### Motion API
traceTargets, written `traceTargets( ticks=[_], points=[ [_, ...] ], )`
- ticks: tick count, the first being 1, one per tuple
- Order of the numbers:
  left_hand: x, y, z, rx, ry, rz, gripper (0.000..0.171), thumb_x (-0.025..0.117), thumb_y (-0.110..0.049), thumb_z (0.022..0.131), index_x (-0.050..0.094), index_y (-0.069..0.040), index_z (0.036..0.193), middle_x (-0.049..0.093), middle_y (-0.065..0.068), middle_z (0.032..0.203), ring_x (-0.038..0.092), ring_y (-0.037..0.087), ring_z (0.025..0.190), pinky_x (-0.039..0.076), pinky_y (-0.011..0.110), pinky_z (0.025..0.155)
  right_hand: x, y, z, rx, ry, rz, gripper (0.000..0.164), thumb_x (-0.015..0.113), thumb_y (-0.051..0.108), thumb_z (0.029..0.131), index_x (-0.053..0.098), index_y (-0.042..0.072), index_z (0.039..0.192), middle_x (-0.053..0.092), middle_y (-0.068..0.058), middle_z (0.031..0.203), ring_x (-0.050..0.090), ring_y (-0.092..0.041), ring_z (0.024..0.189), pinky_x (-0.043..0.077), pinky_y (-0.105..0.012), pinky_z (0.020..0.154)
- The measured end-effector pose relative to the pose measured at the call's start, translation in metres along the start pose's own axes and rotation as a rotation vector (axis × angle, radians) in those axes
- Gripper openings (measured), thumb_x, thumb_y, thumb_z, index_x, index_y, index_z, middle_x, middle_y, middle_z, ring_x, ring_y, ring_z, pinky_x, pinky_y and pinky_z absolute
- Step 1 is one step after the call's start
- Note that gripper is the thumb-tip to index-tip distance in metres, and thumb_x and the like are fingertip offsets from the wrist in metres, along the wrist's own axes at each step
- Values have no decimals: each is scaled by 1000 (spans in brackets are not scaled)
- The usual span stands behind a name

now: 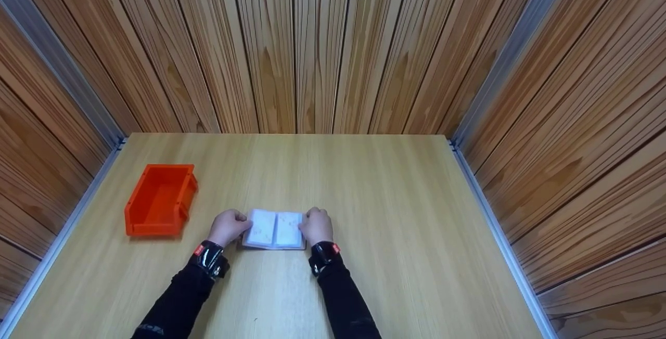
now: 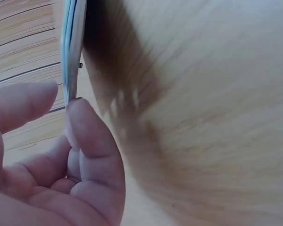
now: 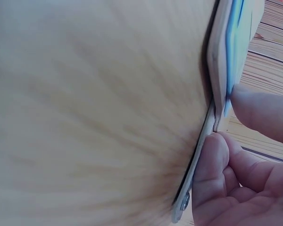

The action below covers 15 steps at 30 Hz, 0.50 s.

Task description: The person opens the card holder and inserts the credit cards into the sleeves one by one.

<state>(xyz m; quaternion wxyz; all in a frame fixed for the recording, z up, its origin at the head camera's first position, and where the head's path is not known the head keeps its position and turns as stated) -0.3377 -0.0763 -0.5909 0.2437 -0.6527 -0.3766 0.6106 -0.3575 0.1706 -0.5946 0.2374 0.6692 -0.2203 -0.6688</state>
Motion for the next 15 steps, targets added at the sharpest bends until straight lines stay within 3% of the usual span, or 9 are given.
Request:
traceTargets(
  ticks=[5,11,15],
  points=[
    [1,-2,3,-22,20,-30,12,73,-9,82,62,-3,79,61,5,80,58,23,75,47,35,67,-2,3,-1,-35,-17,-11,26,79,9,78,65,-3,96,62,-10,87,59,-27,84,48,-40,78],
    [7,-6,3,-83,61,-87,11,71,-8,85,61,-3,85,60,7,85,58,23,81,48,34,68,-2,2,0,-18,-9,-9,25,78,9,79,65,-3,96,61,-10,88,59,-27,83,48,-40,78],
    [9,-13,2,-63,54,-82,11,71,-8,84,62,-3,85,60,7,85,58,24,82,48,36,71,-2,1,0,-16,-10,-6,25,79,9,78,64,-2,95,61,-10,88,59,-27,83,48,-40,78]
  ],
)
Point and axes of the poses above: each hand's wrist, its own z-axis towards the middle knuckle, its own x-axis out of the palm, y = z × x, the point moved 9 cm from there along z, towards the middle knuckle
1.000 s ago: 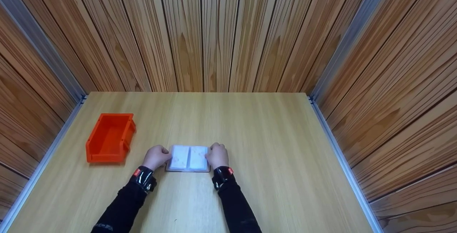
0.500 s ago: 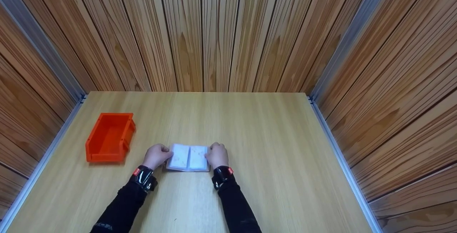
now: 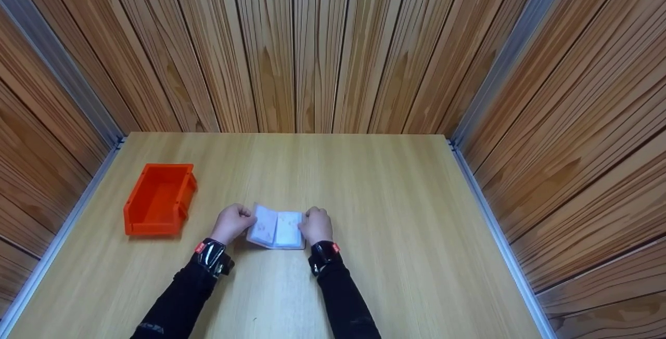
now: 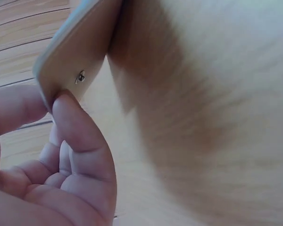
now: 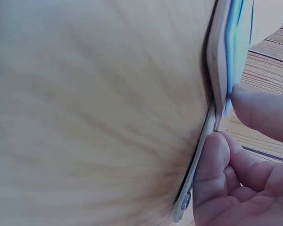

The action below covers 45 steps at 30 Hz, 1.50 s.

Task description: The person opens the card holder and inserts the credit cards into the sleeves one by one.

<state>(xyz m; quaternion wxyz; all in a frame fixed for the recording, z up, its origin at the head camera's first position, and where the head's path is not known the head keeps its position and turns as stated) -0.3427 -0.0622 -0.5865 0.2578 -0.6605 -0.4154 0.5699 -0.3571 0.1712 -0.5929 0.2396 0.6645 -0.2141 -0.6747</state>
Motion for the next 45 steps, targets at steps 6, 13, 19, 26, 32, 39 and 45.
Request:
traceTargets(
  ticks=[6,13,19,26,32,39,45],
  points=[
    [0,-10,-3,55,-34,19,10,71,-7,81,62,-3,81,61,7,82,58,25,80,48,38,72,1,-1,0,-10,-5,12,25,79,9,78,65,-2,94,61,-10,88,59,-27,82,49,-40,77],
    [2,-19,-5,83,-49,54,12,71,-7,80,60,-7,79,60,5,79,57,23,77,47,37,70,1,-1,0,-17,-7,14,24,79,9,78,65,-2,94,62,-10,87,59,-26,83,49,-41,77],
    [5,-33,-9,142,-70,84,10,70,-7,78,60,-7,79,61,4,78,58,24,76,48,38,69,-2,1,-1,-34,-13,2,24,78,8,77,65,-3,95,62,-11,87,59,-28,84,48,-41,78],
    [16,-43,-13,181,-63,36,12,73,-10,79,61,-6,83,62,4,80,59,22,77,49,37,71,1,-2,2,-47,-29,31,23,79,8,76,64,-1,91,61,-9,83,59,-26,80,48,-39,75],
    [27,-47,-16,202,-31,-38,18,77,-13,82,62,-4,87,62,3,80,59,19,75,49,34,68,4,-5,3,23,13,33,24,79,8,78,65,-2,95,63,-10,87,60,-27,84,49,-41,79],
    [34,-51,-18,221,-15,-65,18,77,-14,84,63,-4,90,61,3,80,59,18,74,49,33,67,-1,0,2,-37,-25,17,18,73,4,79,67,-4,93,64,-9,83,61,-26,79,50,-41,77],
    [42,-55,-20,272,19,-62,18,76,-15,85,64,-3,92,61,3,82,57,17,75,49,32,69,-2,0,2,-41,-25,33,15,70,6,83,67,-5,92,64,-9,82,60,-26,77,51,-41,76]
  ],
)
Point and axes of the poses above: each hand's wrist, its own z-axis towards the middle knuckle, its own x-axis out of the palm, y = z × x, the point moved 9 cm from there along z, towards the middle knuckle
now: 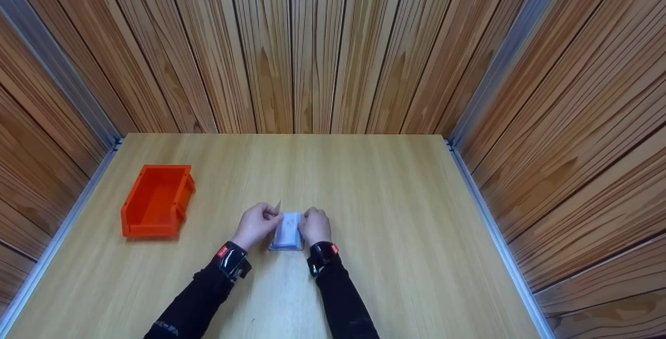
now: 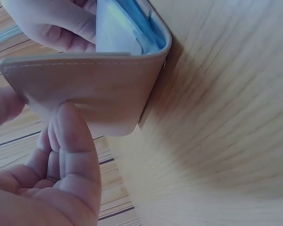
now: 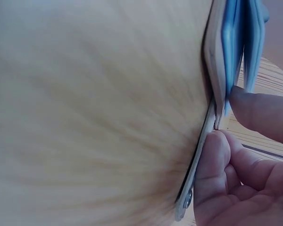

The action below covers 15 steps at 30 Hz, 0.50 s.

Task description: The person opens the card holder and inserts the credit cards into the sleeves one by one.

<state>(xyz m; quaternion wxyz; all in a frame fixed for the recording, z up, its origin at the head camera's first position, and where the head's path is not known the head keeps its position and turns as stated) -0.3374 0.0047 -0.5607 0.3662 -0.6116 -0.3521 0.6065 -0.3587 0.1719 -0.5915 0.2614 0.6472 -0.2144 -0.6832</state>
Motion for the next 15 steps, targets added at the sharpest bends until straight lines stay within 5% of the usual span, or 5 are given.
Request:
traceTargets(
  ticks=[15],
  points=[
    [12,3,-1,201,-20,104,14,76,-8,77,64,-2,80,59,2,73,56,17,68,47,33,65,-1,1,-1,-19,-2,18,11,68,4,85,66,-6,90,64,-10,81,60,-25,75,51,-39,72]
  ],
)
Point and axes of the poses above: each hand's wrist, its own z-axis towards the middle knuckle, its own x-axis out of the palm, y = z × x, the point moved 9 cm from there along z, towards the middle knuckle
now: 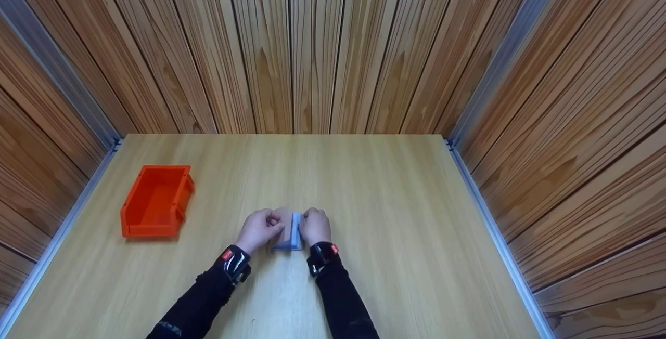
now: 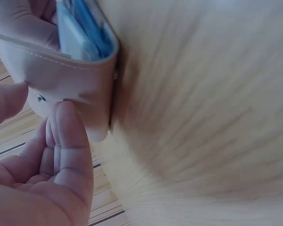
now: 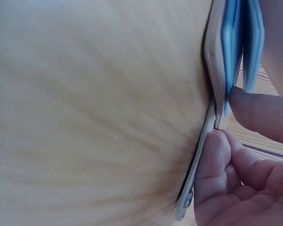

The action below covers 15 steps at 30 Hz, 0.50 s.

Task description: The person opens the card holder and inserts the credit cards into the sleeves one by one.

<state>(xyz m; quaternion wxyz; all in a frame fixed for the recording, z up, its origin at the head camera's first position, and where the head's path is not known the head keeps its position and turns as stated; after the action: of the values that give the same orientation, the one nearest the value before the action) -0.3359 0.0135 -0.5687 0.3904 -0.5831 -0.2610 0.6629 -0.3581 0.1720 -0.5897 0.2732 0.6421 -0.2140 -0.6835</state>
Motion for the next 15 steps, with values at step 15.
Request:
traceTargets(
  ticks=[15],
  points=[
    [8,-7,-4,53,-3,159,6,72,-3,78,66,-1,79,53,3,75,52,20,71,45,36,66,0,1,1,-36,-13,-40,11,66,5,87,67,-6,92,66,-10,80,63,-28,76,52,-42,74]
  ],
)
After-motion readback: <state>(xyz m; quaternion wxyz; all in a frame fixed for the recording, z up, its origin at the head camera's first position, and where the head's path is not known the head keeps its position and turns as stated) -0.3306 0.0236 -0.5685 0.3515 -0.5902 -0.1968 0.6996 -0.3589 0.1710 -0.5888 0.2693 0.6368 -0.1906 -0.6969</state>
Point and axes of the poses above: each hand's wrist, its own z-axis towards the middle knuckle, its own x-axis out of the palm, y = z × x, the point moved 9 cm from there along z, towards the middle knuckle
